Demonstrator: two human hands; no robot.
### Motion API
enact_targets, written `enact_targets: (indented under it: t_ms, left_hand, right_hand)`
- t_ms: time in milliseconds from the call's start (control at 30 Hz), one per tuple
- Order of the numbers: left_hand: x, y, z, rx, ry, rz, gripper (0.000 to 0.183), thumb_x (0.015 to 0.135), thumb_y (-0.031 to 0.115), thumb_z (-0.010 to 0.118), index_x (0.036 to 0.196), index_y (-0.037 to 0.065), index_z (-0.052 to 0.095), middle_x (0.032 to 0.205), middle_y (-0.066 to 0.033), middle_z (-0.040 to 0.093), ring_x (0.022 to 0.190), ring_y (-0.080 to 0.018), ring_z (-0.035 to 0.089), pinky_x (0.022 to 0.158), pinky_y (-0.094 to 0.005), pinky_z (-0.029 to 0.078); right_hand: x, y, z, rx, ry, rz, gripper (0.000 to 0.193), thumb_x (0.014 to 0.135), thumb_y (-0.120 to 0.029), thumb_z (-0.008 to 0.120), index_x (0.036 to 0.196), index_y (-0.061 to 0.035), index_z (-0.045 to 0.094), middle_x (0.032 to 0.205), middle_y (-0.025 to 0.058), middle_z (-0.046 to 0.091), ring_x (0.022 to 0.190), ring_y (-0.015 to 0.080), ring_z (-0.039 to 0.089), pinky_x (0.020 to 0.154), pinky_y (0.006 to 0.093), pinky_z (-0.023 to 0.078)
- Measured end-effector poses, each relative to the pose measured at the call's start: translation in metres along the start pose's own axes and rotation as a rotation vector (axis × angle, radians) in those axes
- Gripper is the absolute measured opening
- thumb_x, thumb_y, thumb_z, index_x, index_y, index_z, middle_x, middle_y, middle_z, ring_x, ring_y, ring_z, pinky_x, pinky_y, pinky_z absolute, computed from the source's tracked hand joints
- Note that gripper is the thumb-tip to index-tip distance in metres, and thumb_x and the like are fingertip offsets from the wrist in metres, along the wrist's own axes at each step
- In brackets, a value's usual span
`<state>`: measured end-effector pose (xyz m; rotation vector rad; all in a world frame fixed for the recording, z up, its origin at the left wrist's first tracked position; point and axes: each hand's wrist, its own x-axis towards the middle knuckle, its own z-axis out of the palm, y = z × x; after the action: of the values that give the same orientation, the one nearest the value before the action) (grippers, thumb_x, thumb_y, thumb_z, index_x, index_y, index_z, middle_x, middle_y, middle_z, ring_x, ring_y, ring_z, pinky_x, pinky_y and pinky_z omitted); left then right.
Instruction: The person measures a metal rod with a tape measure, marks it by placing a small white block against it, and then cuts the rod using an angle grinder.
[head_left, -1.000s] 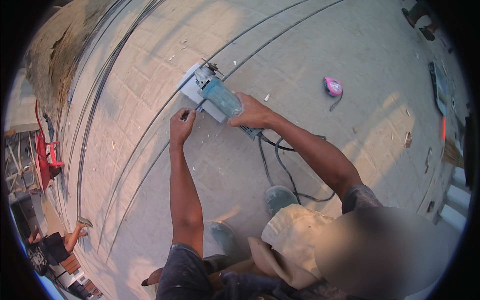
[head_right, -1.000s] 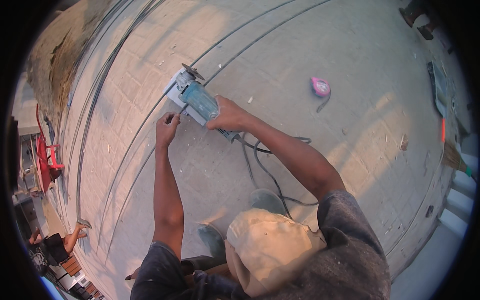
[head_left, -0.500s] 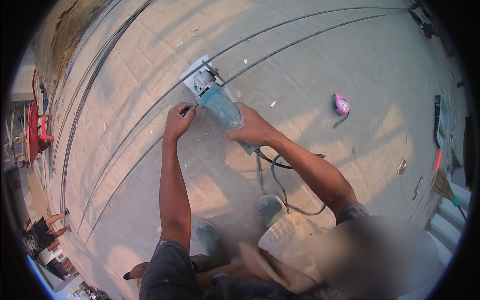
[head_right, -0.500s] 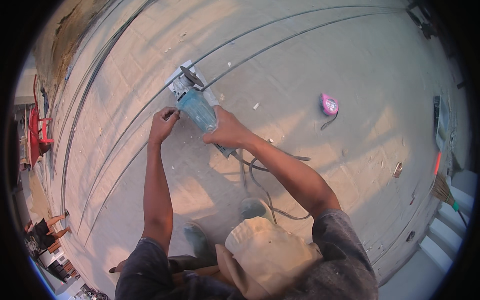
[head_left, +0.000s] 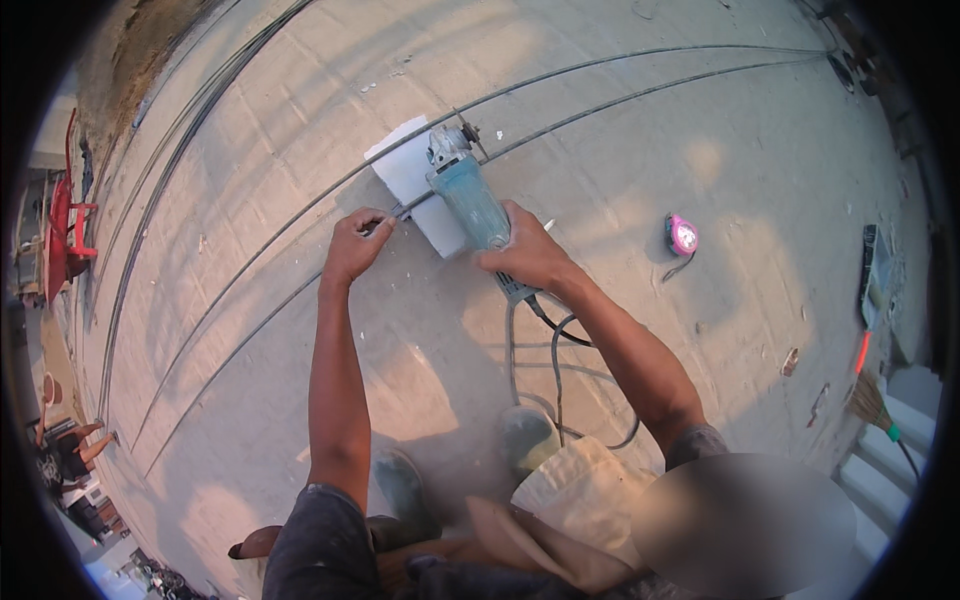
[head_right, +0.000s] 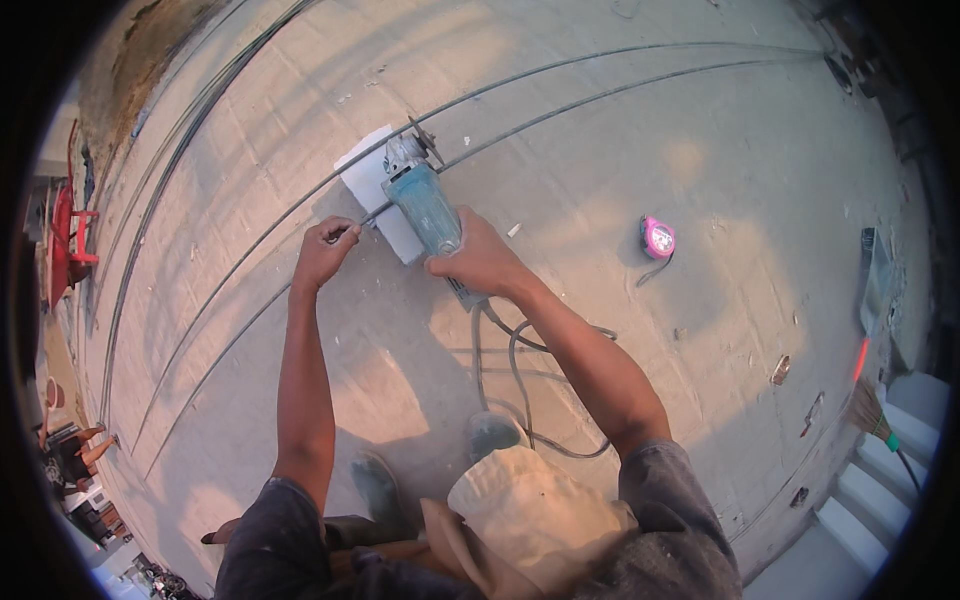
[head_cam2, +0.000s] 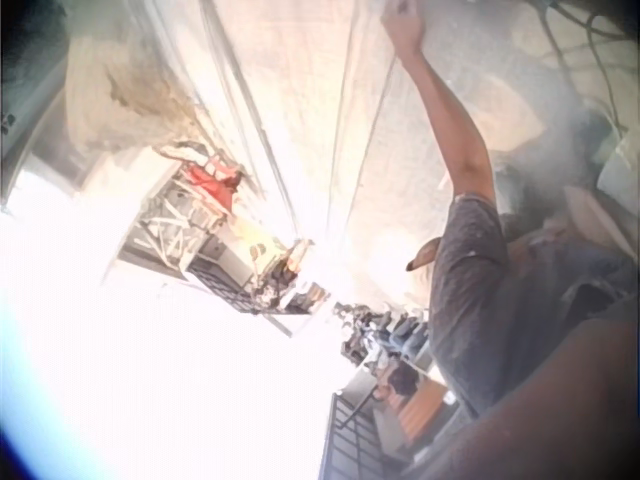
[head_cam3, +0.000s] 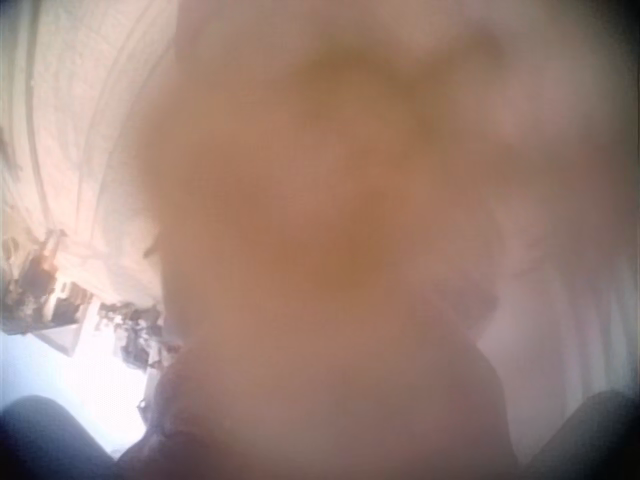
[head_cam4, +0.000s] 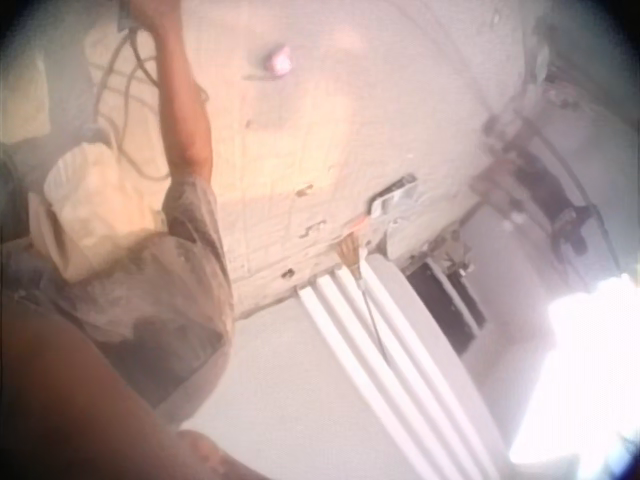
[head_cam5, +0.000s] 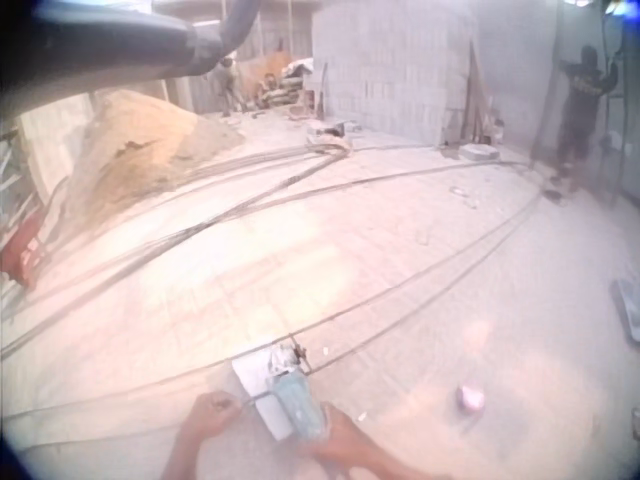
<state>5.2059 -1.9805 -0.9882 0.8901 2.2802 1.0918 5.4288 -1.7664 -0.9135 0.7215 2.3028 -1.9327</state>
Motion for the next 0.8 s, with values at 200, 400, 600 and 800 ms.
enact_targets:
  t_ms: [200, 400, 600, 800]
  left_hand:
    - [-0.003, 0.0, -0.001, -0.014, -0.006, -0.032, 0.026, 0.09, 0.024, 0.068, 0.094, -0.001, 0.07, 0.082, -0.0045, 0.067, 0.077, -0.0115, 0.062, 0.073, -0.0269, 0.049]
    - [-0.004, 0.001, -0.002, -0.01, 0.012, -0.041, 0.028, 0.088, 0.027, 0.07, 0.093, -0.001, 0.071, 0.083, -0.0062, 0.068, 0.076, -0.0126, 0.061, 0.072, -0.0278, 0.049]
    - [-0.005, 0.006, 0.001, 0.011, 0.003, -0.055, 0.029, 0.091, 0.028, 0.067, 0.096, -0.001, 0.069, 0.079, -0.0047, 0.067, 0.075, -0.0111, 0.062, 0.071, -0.0263, 0.049]
    - [-0.006, 0.007, -0.002, -0.023, -0.007, -0.089, 0.031, 0.09, 0.03, 0.069, 0.096, 0.0, 0.07, 0.077, -0.0043, 0.066, 0.07, -0.0112, 0.061, 0.067, -0.0266, 0.049]
  right_hand:
    - [0.003, 0.007, 0.003, -0.011, 0.021, -0.003, 0.075, 0.065, -0.031, 0.075, 0.121, 0.0114, 0.049, 0.109, 0.0254, 0.059, 0.103, 0.0315, 0.059, 0.09, 0.0355, 0.045]
    - [0.002, 0.008, 0.003, -0.03, 0.023, 0.016, 0.076, 0.066, -0.032, 0.075, 0.123, 0.0113, 0.048, 0.11, 0.0253, 0.058, 0.104, 0.0319, 0.058, 0.09, 0.036, 0.045]
    - [-0.002, 0.004, -0.002, -0.007, 0.007, 0.027, 0.076, 0.066, -0.031, 0.075, 0.123, 0.0111, 0.048, 0.11, 0.0247, 0.058, 0.104, 0.0311, 0.058, 0.09, 0.0363, 0.045]
    - [-0.001, 0.005, 0.001, -0.028, 0.005, 0.033, 0.074, 0.066, -0.03, 0.075, 0.123, 0.0105, 0.049, 0.11, 0.0242, 0.059, 0.103, 0.0307, 0.059, 0.09, 0.0358, 0.045]
